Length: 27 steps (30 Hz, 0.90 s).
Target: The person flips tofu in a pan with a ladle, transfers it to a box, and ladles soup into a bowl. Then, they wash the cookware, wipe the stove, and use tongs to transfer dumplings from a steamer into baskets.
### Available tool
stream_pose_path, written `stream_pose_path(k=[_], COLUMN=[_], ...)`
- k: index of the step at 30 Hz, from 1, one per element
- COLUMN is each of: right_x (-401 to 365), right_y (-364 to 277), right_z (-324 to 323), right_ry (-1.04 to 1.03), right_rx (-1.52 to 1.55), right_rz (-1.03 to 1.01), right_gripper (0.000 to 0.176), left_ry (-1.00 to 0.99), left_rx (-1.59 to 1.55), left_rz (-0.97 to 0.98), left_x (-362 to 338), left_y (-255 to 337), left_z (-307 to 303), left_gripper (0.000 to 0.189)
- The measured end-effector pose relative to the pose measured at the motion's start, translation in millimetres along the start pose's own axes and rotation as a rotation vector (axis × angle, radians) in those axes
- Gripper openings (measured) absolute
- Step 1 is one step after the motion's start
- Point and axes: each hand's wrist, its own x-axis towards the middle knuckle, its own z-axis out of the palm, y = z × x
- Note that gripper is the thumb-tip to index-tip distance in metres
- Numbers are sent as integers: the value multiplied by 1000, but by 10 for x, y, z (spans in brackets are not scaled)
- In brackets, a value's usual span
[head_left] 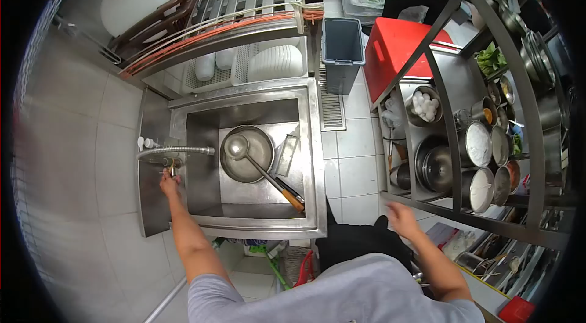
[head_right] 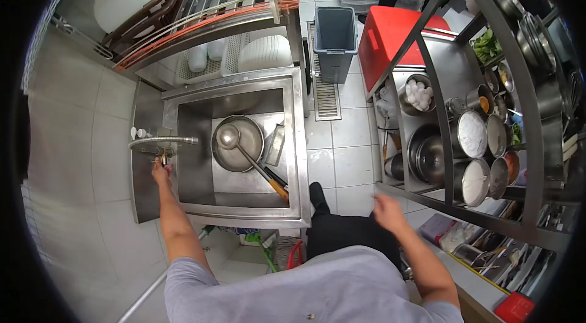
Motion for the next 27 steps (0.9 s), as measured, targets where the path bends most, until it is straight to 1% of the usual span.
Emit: stream_pose_path(k=[1, 2, 3, 4, 5, 6, 8, 9, 10, 11, 12, 15, 17, 19, 20, 21, 22, 23, 24, 25, 26, 27], right_x=[-273, -580, -958, -1401, -1863, -2175, -2803, -2825, -2694, -2629, -2879, -2596, -2445, -2297, -2239, -2109, -2007, -2058, -1982, -2068, -2139, -2177], right_y=[557, 875, 1434, 1961, 2468, 2466, 2580, 2435, 1970, 1733, 2286, 2197, 2320, 2395, 2431, 2241, 2060, 2278, 2097, 2306, 2589, 2899], right_z=[40, -61, 35, 83, 152, 38, 51, 9, -112, -181, 55, 255, 396, 497, 441, 282, 129, 222, 12, 73, 206, 376], right_ry=[60, 15, 31, -11, -120, -281, -244, -275, -306, -331, -354, -12, -36, -25, -8, -16, 2, 30, -45, -73, -13, 15], right_rx=[56, 51, -107, -145, -293, -326, -329, -223, -117, -13, 51, 444, 428, 470, 483, 404, 415, 480, 275, 171, 167, 69], right_rz=[85, 309, 462, 509, 568, 688, 677, 840, 1008, 1176, 1164, 1160, 1027, 918, 867, 837, 849, 831, 825, 689, 575, 568], right_gripper=[25, 28, 32, 32, 32, 29, 27, 27, 27, 27, 25, 24, 24, 25, 25, 24, 24, 33, 40, 41, 34, 33], left_ry=[-24, -16, -7, 5, 21, 20, 13, 7, -3, -15, 2, 72, 133, 134, 126, 213, 280, 147, 17, -82, 50, -147], left_rx=[-94, -115, -133, -148, -165, -169, -181, -165, -147, -132, -99, 7, 68, 97, 106, 145, 173, 36, 17, 14, 230, 278], left_rz=[-102, -108, -120, -136, -154, -170, -186, -173, -166, -162, -135, -54, 10, 44, 56, 107, 160, 97, 226, 298, 410, 822], left_x=[49, 90, 120, 131, 114, 29, -132, -107, -32, -58, -95, -311, -273, -30, 68, 163, 173, 52, 38, -161, -294, -501], left_y=[20, 71, 99, 112, 120, 131, 238, 281, 232, 237, 233, 259, 115, -70, -146, -174, -243, -151, -165, -60, 19, 115], left_z=[-4, 19, 36, 37, 17, 4, 46, 11, -37, -21, 15, 20, 44, 3, -62, -171, -128, -189, -219, -192, -141, -112], left_gripper=[42, 42, 43, 44, 45, 45, 48, 49, 50, 50, 49, 49, 53, 55, 57, 57, 57, 56, 51, 44, 38, 38])
